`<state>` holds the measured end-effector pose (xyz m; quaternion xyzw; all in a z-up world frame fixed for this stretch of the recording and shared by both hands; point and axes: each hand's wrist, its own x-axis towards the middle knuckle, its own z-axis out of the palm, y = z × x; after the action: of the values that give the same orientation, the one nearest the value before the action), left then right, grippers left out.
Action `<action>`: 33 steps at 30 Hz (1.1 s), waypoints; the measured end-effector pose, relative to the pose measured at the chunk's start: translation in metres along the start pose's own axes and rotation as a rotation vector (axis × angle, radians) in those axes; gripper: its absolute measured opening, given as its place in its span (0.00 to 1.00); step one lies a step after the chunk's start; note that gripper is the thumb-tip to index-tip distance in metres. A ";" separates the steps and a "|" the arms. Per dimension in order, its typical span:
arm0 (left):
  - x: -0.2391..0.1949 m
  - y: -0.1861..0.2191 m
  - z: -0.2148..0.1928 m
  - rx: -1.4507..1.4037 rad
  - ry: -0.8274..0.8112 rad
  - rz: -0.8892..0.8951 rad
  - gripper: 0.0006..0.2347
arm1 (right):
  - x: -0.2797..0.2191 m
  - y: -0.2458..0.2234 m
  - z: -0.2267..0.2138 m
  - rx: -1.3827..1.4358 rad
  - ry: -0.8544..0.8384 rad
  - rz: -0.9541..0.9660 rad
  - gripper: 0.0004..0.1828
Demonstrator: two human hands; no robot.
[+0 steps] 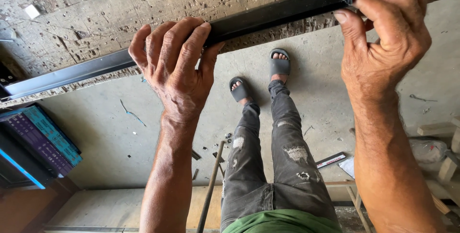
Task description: Measuring, cutting, filing, and fitting metal rods to assemble a frame.
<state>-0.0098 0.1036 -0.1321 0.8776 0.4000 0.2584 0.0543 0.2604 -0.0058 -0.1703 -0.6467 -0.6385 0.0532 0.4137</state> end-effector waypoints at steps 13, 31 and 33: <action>0.013 0.023 0.006 -0.053 -0.024 0.025 0.08 | -0.001 0.003 0.006 0.003 0.053 0.019 0.14; 0.011 0.018 0.014 -0.121 0.034 0.021 0.03 | 0.004 -0.005 0.010 0.017 0.099 0.040 0.11; 0.010 0.017 0.015 -0.122 0.027 0.020 0.02 | 0.003 -0.004 0.010 0.014 0.097 0.035 0.09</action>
<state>0.0148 0.1009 -0.1353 0.8730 0.3756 0.2948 0.0998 0.2516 0.0012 -0.1733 -0.6568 -0.6058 0.0337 0.4478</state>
